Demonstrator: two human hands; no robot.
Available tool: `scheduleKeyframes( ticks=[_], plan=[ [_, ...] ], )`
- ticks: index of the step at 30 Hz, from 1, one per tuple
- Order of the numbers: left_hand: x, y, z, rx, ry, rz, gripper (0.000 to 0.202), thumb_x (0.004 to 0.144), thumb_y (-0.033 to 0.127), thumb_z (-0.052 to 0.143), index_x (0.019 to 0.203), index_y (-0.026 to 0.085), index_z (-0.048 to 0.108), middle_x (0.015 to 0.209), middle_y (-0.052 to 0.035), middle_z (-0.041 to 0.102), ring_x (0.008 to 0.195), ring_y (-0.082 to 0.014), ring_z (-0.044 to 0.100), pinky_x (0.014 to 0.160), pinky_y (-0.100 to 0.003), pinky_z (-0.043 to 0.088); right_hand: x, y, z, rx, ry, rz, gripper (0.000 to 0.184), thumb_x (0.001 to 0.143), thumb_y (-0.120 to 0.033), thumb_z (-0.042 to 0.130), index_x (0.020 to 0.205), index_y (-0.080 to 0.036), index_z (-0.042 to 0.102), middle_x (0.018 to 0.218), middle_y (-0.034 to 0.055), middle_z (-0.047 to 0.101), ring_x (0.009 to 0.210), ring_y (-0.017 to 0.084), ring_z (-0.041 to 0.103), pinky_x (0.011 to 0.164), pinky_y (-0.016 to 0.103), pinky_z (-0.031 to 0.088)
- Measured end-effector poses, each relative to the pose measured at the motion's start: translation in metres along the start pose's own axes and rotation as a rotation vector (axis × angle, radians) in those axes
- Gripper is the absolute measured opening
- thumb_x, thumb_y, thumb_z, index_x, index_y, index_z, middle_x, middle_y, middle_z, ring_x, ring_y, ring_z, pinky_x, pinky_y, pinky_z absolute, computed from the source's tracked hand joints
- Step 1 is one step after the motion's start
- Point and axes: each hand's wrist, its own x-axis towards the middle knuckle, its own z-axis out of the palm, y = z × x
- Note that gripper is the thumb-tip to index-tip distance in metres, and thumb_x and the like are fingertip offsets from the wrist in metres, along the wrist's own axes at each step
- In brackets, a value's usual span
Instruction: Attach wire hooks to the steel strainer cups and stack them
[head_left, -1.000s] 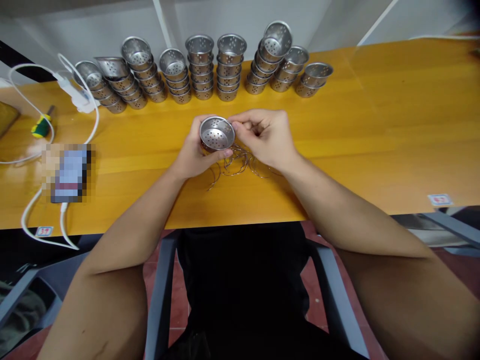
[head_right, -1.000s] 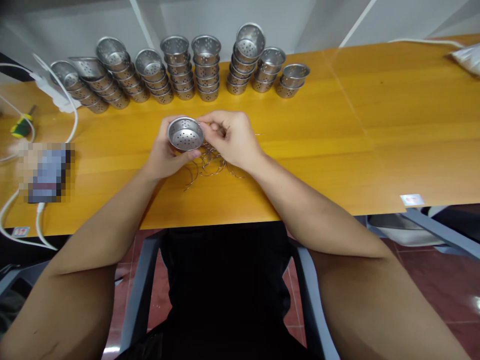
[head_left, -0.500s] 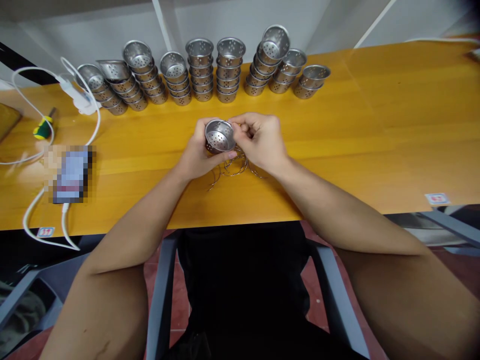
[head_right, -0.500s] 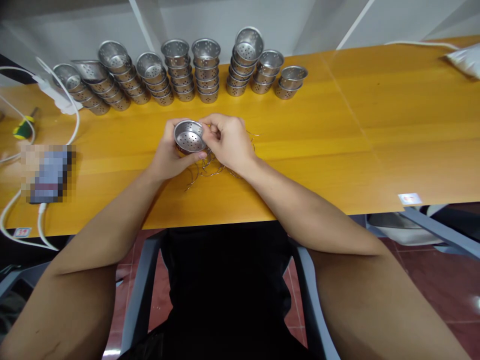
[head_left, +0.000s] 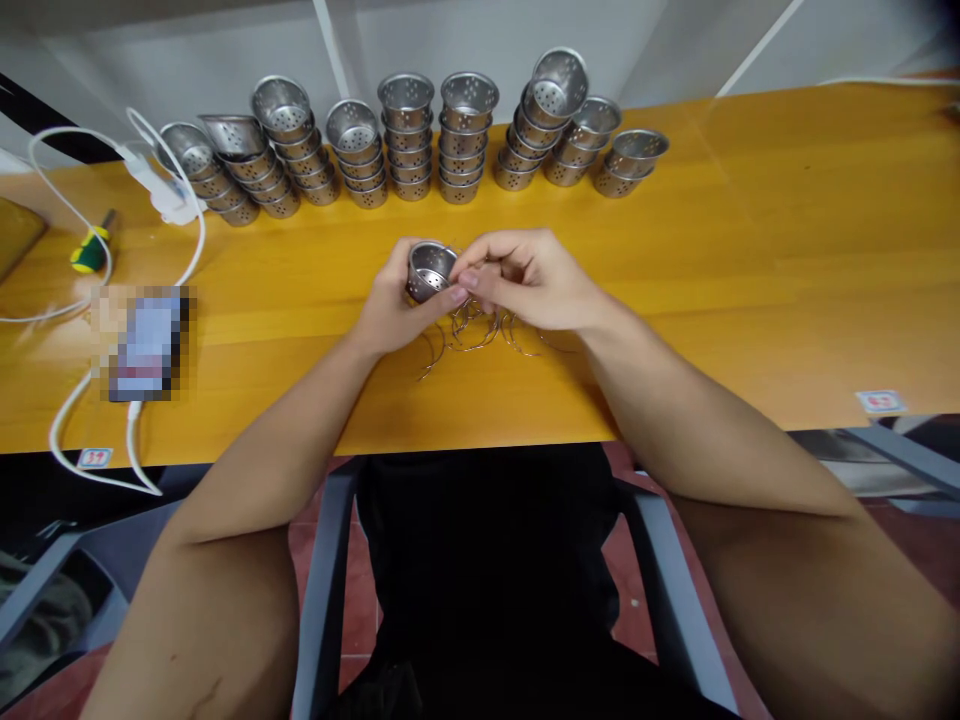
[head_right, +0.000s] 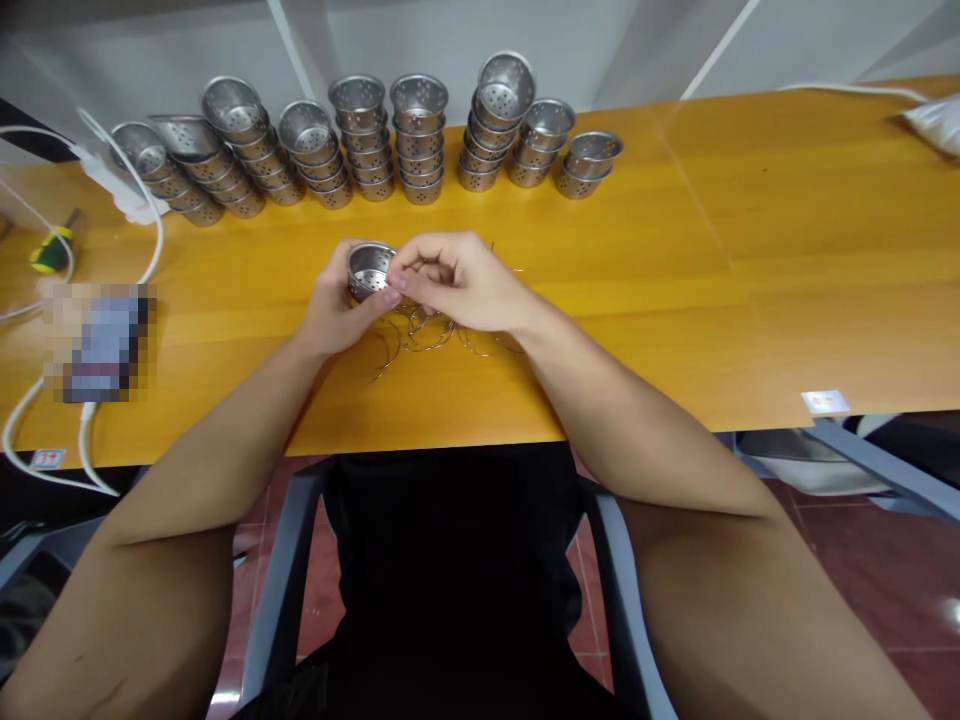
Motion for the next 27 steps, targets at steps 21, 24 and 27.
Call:
scheduleKeyframes(
  ticks=[21, 24, 27],
  plan=[
    [-0.005, -0.021, -0.007, 0.047, -0.158, 0.026, 0.097, 0.101, 0.085, 0.107, 0.17, 0.032, 0.065, 0.147, -0.0108, 0.082, 0.13, -0.0338, 0.089, 0.12, -0.058, 0.077, -0.007, 0.003, -0.002, 0.034, -0.015, 0.073, 0.054, 0.109, -0.071, 0.11, 0.112, -0.024, 0.083, 0.076, -0.0012, 0.075, 0.065, 0.016, 0.067, 0.058, 0.031, 0.055],
    [-0.004, -0.02, -0.007, 0.053, -0.17, 0.007, 0.099, 0.101, 0.086, 0.107, 0.171, 0.031, 0.064, 0.146, -0.0108, 0.083, 0.13, -0.0339, 0.089, 0.121, -0.059, 0.077, -0.007, 0.001, 0.0, 0.02, -0.011, 0.086, 0.053, 0.109, -0.069, 0.11, 0.11, -0.024, 0.082, 0.075, -0.0015, 0.074, 0.064, 0.016, 0.068, 0.057, 0.03, 0.055],
    [-0.004, -0.022, -0.008, 0.057, -0.179, 0.025, 0.099, 0.101, 0.087, 0.106, 0.172, 0.031, 0.064, 0.145, -0.0092, 0.082, 0.128, -0.0326, 0.09, 0.121, -0.059, 0.077, -0.008, 0.0, 0.0, 0.018, -0.014, 0.092, 0.051, 0.109, -0.066, 0.111, 0.11, -0.023, 0.083, 0.076, -0.0012, 0.074, 0.064, 0.015, 0.068, 0.057, 0.029, 0.054]
  ],
)
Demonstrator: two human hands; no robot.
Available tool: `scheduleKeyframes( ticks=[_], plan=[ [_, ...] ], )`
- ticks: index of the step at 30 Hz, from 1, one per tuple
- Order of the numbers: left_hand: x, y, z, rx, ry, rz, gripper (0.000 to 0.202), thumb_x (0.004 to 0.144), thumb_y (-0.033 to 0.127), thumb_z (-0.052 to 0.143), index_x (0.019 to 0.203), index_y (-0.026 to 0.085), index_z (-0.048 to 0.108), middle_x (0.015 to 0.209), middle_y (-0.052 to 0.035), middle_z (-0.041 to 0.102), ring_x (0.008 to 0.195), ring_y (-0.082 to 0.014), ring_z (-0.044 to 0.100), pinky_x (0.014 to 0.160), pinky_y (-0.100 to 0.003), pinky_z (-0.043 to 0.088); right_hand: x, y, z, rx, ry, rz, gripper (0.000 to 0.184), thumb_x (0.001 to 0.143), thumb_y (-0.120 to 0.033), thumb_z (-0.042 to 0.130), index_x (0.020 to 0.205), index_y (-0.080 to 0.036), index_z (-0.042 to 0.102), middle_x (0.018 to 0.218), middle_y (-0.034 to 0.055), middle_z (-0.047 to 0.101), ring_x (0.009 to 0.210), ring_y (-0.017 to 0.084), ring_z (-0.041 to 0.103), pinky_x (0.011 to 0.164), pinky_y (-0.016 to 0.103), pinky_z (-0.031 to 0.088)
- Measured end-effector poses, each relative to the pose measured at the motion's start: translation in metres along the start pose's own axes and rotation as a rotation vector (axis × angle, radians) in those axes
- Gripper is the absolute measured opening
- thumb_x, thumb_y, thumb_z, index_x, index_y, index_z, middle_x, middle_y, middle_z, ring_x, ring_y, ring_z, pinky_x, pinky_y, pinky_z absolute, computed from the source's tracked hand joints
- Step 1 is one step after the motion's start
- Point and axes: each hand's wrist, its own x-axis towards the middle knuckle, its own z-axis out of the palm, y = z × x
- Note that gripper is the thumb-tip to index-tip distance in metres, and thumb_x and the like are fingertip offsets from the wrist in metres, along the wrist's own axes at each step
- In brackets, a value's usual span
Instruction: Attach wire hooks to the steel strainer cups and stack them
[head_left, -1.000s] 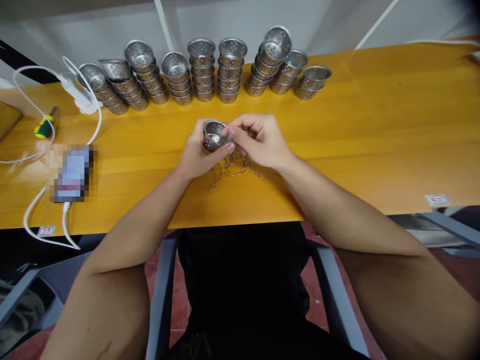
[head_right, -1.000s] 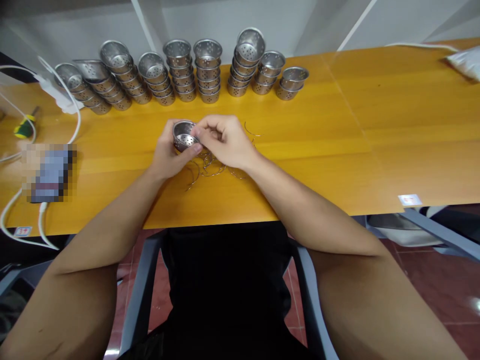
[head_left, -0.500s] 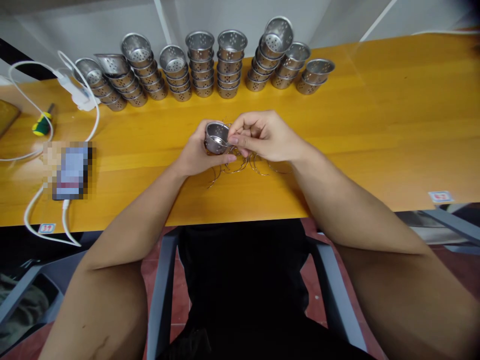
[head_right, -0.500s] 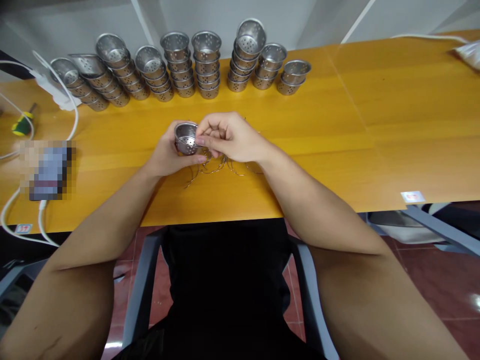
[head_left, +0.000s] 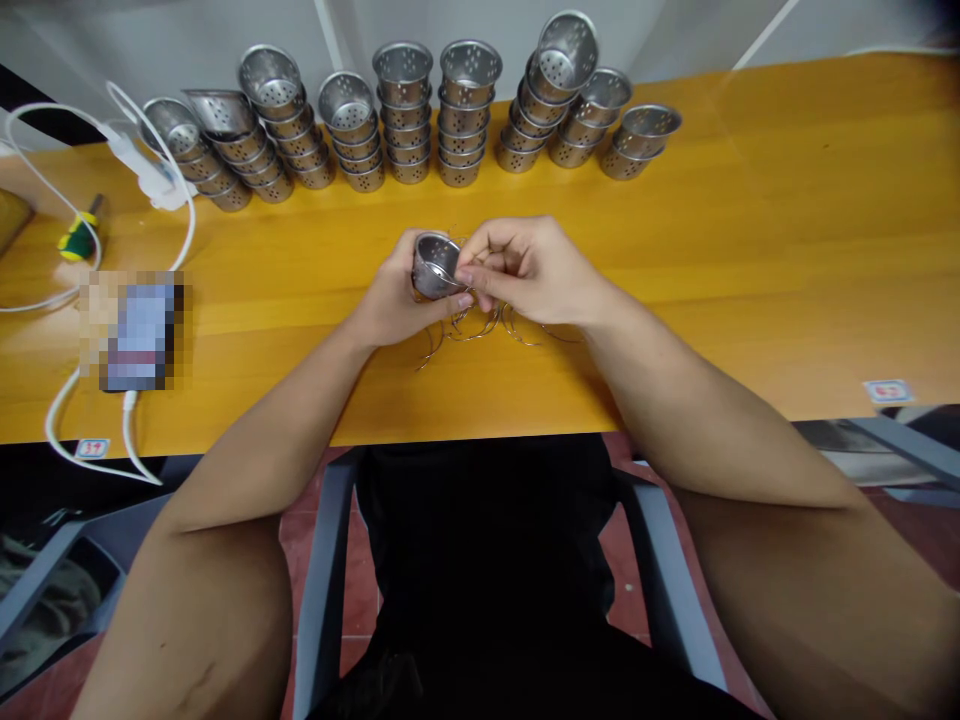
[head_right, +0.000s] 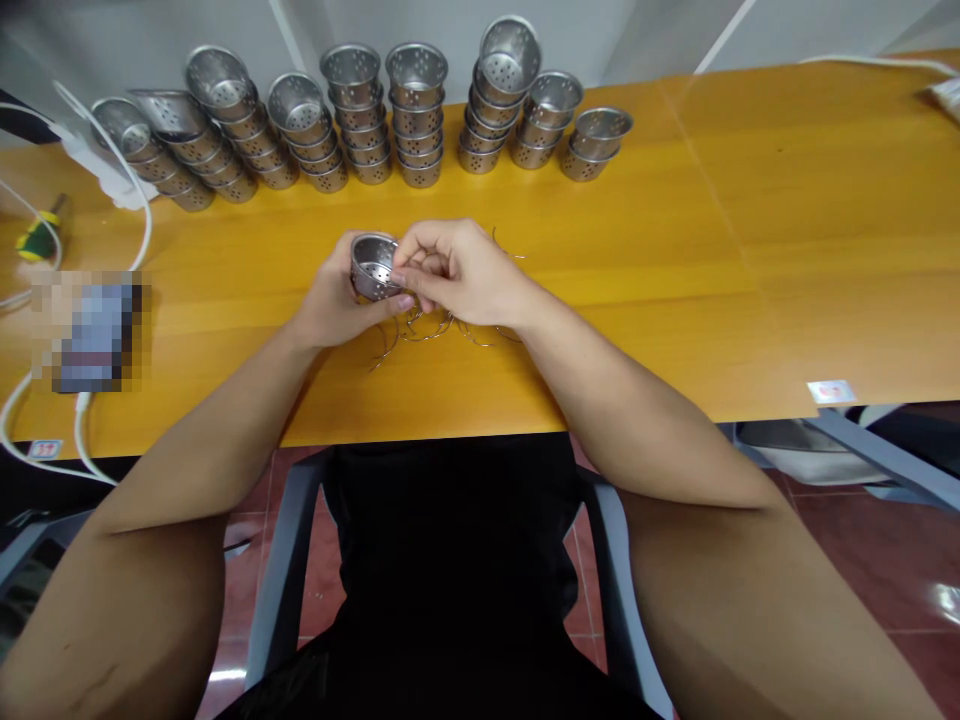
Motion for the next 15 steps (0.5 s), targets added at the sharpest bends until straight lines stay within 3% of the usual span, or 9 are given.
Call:
scheduleKeyframes(
  ticks=[4, 12, 15],
  plan=[
    [0.0, -0.0037, 0.0004, -0.004, 0.006, 0.046, 0.096, 0.104, 0.087, 0.103, 0.172, 0.031, 0.065, 0.144, -0.0096, 0.08, 0.125, -0.0313, 0.09, 0.116, -0.057, 0.079, -0.0006, -0.0018, 0.0002, 0.008, -0.01, -0.003, 0.049, 0.111, -0.063, 0.11, 0.112, -0.022, 0.084, 0.078, -0.0008, 0.075, 0.065, 0.015, 0.067, 0.058, 0.027, 0.054],
    [0.0003, 0.0013, 0.0046, -0.037, -0.013, 0.04, 0.102, 0.101, 0.091, 0.104, 0.173, 0.032, 0.063, 0.146, -0.01, 0.078, 0.136, -0.0366, 0.087, 0.129, -0.069, 0.075, -0.0032, -0.0096, -0.0049, -0.005, -0.073, -0.028, 0.053, 0.113, -0.07, 0.106, 0.113, -0.021, 0.086, 0.078, -0.0009, 0.074, 0.064, 0.013, 0.062, 0.057, 0.027, 0.049],
    [0.0008, 0.0032, 0.005, -0.023, 0.001, 0.026, 0.103, 0.1, 0.094, 0.102, 0.173, 0.032, 0.063, 0.147, -0.0105, 0.076, 0.141, -0.0392, 0.085, 0.13, -0.07, 0.074, -0.0043, -0.0077, -0.0038, -0.034, -0.022, -0.055, 0.053, 0.113, -0.073, 0.104, 0.117, -0.024, 0.087, 0.082, -0.0001, 0.072, 0.067, 0.015, 0.059, 0.058, 0.03, 0.05]
  ],
)
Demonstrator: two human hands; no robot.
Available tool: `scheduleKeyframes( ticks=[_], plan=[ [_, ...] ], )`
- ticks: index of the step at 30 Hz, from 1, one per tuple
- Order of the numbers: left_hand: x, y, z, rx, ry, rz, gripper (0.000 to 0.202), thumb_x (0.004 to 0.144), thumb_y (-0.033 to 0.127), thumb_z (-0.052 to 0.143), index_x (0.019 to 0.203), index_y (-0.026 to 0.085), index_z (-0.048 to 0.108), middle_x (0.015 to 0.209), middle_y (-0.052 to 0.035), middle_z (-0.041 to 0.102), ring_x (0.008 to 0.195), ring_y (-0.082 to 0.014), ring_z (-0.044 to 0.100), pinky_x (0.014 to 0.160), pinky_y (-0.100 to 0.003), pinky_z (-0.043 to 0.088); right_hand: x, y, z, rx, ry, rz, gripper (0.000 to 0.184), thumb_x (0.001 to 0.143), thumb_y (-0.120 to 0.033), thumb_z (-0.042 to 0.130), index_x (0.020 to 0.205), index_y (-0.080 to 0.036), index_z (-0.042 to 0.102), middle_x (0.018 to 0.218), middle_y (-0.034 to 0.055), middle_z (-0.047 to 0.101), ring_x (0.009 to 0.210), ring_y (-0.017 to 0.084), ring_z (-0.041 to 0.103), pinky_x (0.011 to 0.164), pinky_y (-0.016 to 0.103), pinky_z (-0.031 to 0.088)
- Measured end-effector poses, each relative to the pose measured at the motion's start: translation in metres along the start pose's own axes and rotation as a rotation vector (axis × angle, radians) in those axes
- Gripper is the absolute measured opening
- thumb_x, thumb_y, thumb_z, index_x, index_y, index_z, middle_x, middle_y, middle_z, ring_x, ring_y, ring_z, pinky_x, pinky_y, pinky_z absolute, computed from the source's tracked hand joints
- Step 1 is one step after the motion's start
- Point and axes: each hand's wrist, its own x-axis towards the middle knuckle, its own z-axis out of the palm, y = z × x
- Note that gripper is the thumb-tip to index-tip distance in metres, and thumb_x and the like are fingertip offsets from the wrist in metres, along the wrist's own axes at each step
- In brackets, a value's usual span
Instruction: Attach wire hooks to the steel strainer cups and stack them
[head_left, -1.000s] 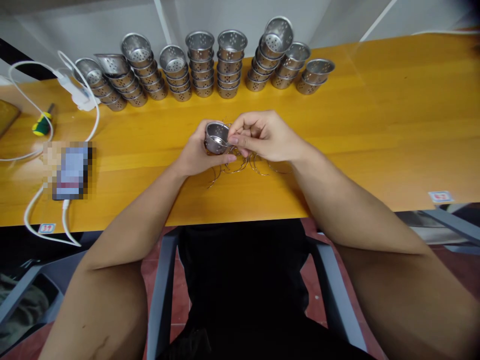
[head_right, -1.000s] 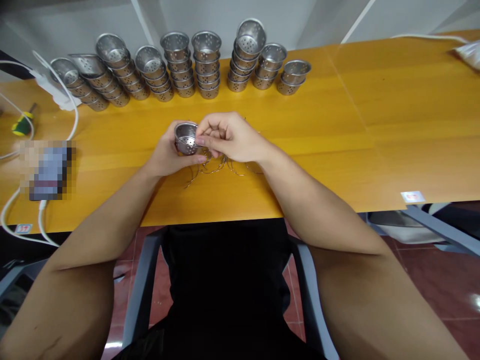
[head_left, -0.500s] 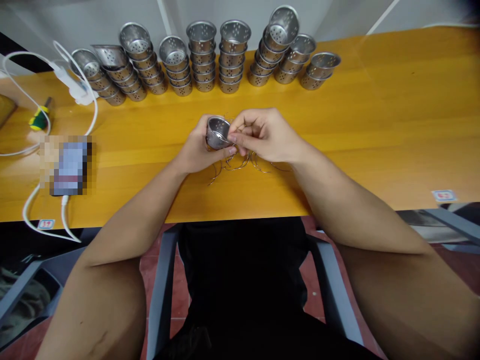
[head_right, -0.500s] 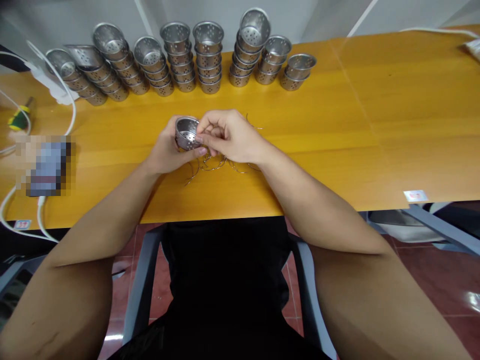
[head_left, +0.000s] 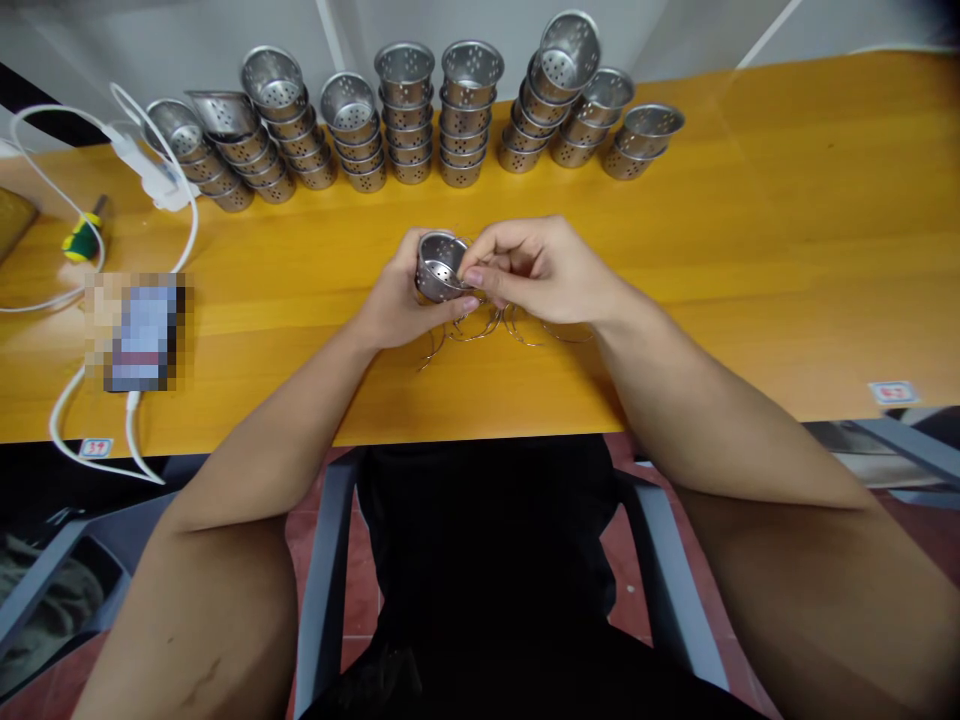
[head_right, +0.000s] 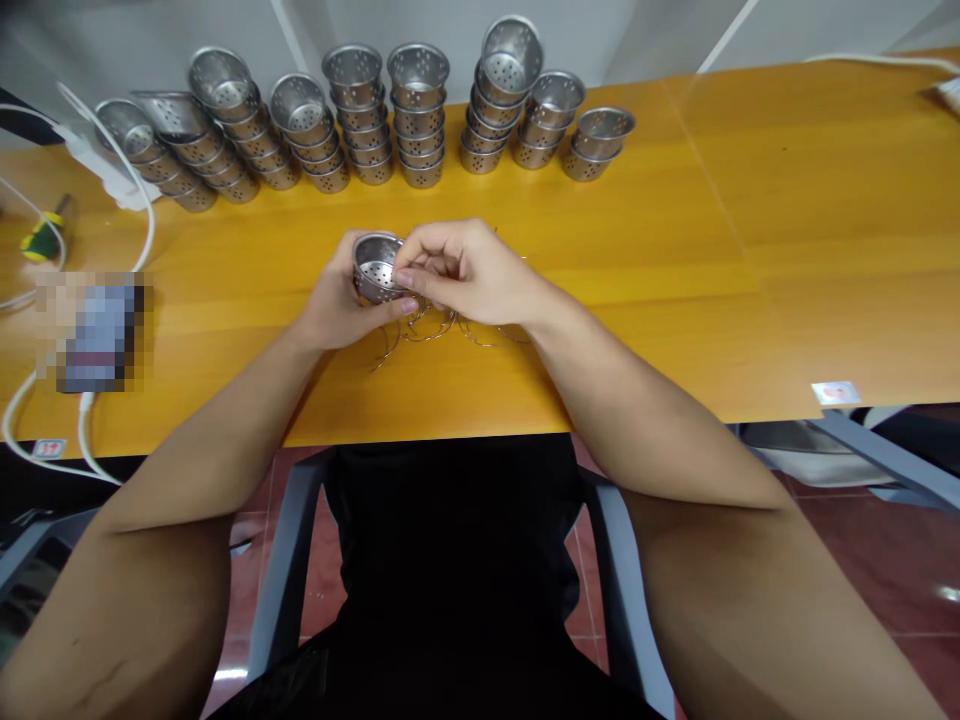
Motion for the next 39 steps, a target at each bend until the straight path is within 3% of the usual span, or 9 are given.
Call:
scheduleKeyframes(
  ticks=[4, 7, 10, 14, 21, 27, 31, 36, 39],
  plan=[
    [0.002, 0.0, -0.002, 0.055, 0.046, -0.031, 0.107, 0.095, 0.102, 0.1, 0.17, 0.035, 0.064, 0.152, -0.0123, 0.075, 0.15, -0.0441, 0.084, 0.131, -0.072, 0.074, 0.0, 0.004, 0.004, -0.078, 0.187, -0.053, 0.048, 0.11, -0.073, 0.105, 0.125, -0.032, 0.086, 0.096, 0.0034, 0.074, 0.077, 0.022, 0.061, 0.069, 0.039, 0.063],
    [0.003, -0.001, -0.004, 0.08, 0.07, -0.011, 0.112, 0.092, 0.107, 0.099, 0.169, 0.034, 0.062, 0.155, -0.0135, 0.075, 0.152, -0.0451, 0.083, 0.132, -0.071, 0.073, 0.0, 0.004, 0.004, -0.193, 0.236, -0.073, 0.04, 0.11, -0.069, 0.102, 0.12, -0.033, 0.087, 0.108, 0.009, 0.077, 0.094, 0.03, 0.07, 0.087, 0.048, 0.072],
    [0.004, -0.003, -0.004, 0.097, 0.096, -0.009, 0.115, 0.093, 0.108, 0.097, 0.172, 0.034, 0.059, 0.157, -0.0138, 0.075, 0.154, -0.0438, 0.082, 0.135, -0.07, 0.071, 0.001, 0.003, 0.002, -0.235, 0.229, -0.1, 0.036, 0.11, -0.066, 0.101, 0.114, -0.033, 0.089, 0.12, 0.0126, 0.08, 0.11, 0.034, 0.075, 0.103, 0.054, 0.074],
    [0.004, -0.006, -0.004, 0.098, 0.129, 0.003, 0.116, 0.094, 0.105, 0.098, 0.176, 0.036, 0.055, 0.159, -0.0141, 0.074, 0.157, -0.0434, 0.08, 0.137, -0.068, 0.07, 0.002, 0.005, 0.0, -0.275, 0.227, -0.156, 0.031, 0.112, -0.063, 0.099, 0.114, -0.033, 0.092, 0.127, 0.0133, 0.085, 0.119, 0.038, 0.08, 0.114, 0.061, 0.074],
    [0.001, -0.007, -0.002, 0.103, 0.126, 0.011, 0.114, 0.099, 0.099, 0.099, 0.181, 0.038, 0.051, 0.161, -0.0142, 0.073, 0.159, -0.0441, 0.08, 0.138, -0.07, 0.07, -0.001, 0.017, -0.006, -0.487, 0.117, -0.229, 0.022, 0.112, -0.044, 0.092, 0.13, -0.032, 0.094, 0.159, 0.015, 0.08, 0.13, 0.04, 0.08, 0.124, 0.069, 0.071],
    [0.0, -0.006, -0.001, 0.073, 0.124, 0.011, 0.106, 0.1, 0.098, 0.098, 0.176, 0.039, 0.052, 0.158, -0.0131, 0.074, 0.146, -0.0407, 0.084, 0.129, -0.068, 0.076, -0.004, 0.018, -0.003, -0.556, 0.087, -0.21, 0.025, 0.112, -0.037, 0.089, 0.136, -0.032, 0.092, 0.165, 0.0143, 0.075, 0.127, 0.039, 0.078, 0.123, 0.069, 0.071],
    [0.0, -0.007, -0.003, 0.067, 0.108, 0.042, 0.105, 0.102, 0.096, 0.098, 0.178, 0.04, 0.051, 0.162, -0.0137, 0.073, 0.15, -0.0418, 0.083, 0.129, -0.068, 0.075, -0.004, 0.02, -0.001, -0.579, 0.069, -0.209, 0.024, 0.112, -0.034, 0.087, 0.135, -0.032, 0.092, 0.17, 0.0143, 0.071, 0.128, 0.039, 0.078, 0.126, 0.071, 0.07],
    [0.001, -0.005, -0.006, 0.079, 0.12, 0.024, 0.113, 0.097, 0.1, 0.1, 0.179, 0.04, 0.05, 0.161, -0.013, 0.072, 0.156, -0.0438, 0.081, 0.133, -0.068, 0.073, -0.004, 0.019, -0.003, -0.519, 0.084, -0.186, 0.036, 0.11, -0.042, 0.095, 0.145, -0.034, 0.089, 0.175, 0.0161, 0.069, 0.151, 0.046, 0.075, 0.134, 0.076, 0.067],
    [0.002, -0.005, -0.006, 0.075, 0.125, -0.001, 0.122, 0.092, 0.105, 0.101, 0.179, 0.038, 0.048, 0.164, -0.0146, 0.072, 0.155, -0.0431, 0.083, 0.131, -0.063, 0.076, -0.003, 0.022, 0.002, -0.42, 0.117, -0.176, 0.071, 0.108, -0.053, 0.101, 0.171, -0.035, 0.076, 0.183, 0.0173, 0.068, 0.16, 0.046, 0.073, 0.136, 0.069, 0.069]
  ],
)
